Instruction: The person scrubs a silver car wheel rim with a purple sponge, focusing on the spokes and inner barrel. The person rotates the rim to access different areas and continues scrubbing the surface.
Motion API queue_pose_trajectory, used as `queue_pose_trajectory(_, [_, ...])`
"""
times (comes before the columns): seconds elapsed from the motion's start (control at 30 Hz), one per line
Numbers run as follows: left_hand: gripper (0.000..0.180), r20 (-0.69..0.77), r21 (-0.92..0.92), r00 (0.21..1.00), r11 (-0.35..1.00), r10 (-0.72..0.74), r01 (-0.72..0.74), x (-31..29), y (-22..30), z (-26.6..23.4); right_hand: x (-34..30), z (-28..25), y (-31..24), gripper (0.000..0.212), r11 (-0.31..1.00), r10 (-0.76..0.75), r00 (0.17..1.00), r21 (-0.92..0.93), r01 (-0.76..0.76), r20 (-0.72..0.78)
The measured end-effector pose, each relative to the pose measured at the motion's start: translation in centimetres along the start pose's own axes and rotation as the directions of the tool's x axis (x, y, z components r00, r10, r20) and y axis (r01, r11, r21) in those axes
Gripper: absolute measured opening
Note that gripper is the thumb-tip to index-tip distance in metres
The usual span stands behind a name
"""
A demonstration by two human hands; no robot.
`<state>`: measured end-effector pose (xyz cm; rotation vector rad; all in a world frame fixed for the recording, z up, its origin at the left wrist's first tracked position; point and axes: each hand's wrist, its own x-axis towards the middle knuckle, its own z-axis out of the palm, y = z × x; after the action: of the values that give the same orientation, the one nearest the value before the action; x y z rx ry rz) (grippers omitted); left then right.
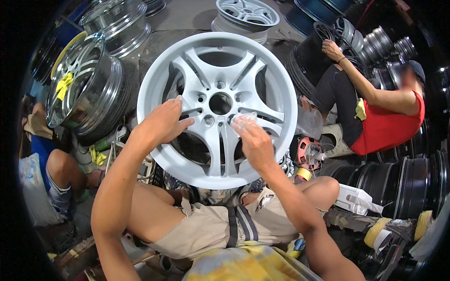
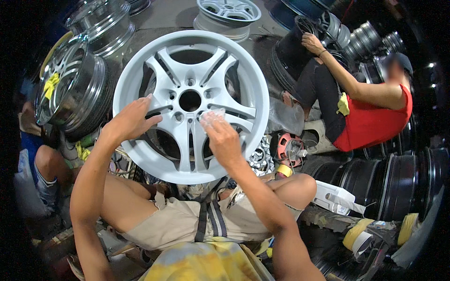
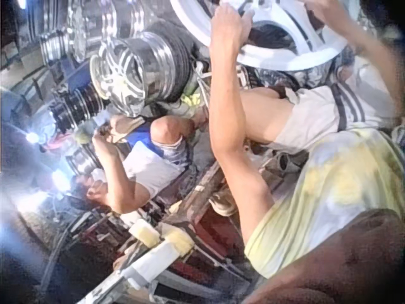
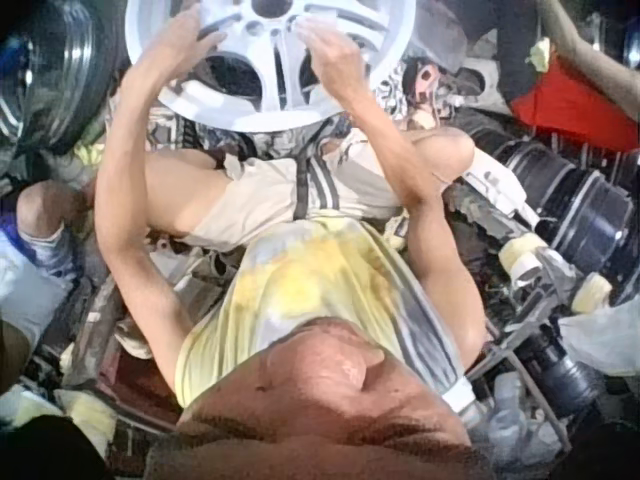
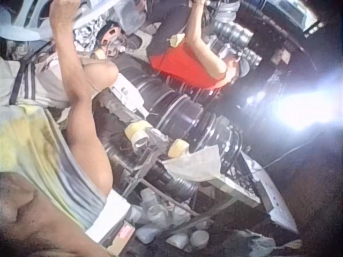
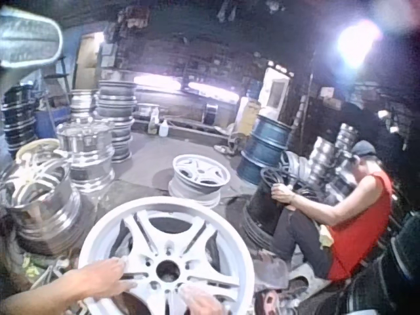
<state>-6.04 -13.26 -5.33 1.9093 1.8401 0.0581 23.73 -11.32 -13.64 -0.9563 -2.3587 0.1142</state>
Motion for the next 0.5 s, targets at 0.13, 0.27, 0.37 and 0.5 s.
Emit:
queue_pose_trajectory(0.13, [0.079,-0.011,-0.029,1.000,0.999,0.022,-0.023,-0.8,0.3,-0.7,-2.2,-3.5,5.4,0.039,0.964,0.213,0.966,-0.129,-0.232,-0.143])
queue_pose_trajectory(0.27, [0.079,0.020,0.007,1.000,1.000,0.017,-0.017,-0.2,0.3,-0.4,0.1,-3.2,6.0,0.040,0.911,0.270,0.941,-0.264,-0.318,-0.203])
queue_pose_trajectory(0.37, [0.079,0.028,0.021,1.000,1.000,-0.013,0.012,0.5,1.5,-0.6,0.1,-0.1,3.6,0.041,0.959,0.225,0.922,-0.097,-0.267,-0.316])
queue_pose_trajectory(0.5, [0.076,-0.033,0.023,0.998,0.998,0.062,-0.061,0.6,1.7,-0.3,1.3,0.8,2.2,0.038,0.996,0.037,0.993,-0.073,-0.045,-0.112])
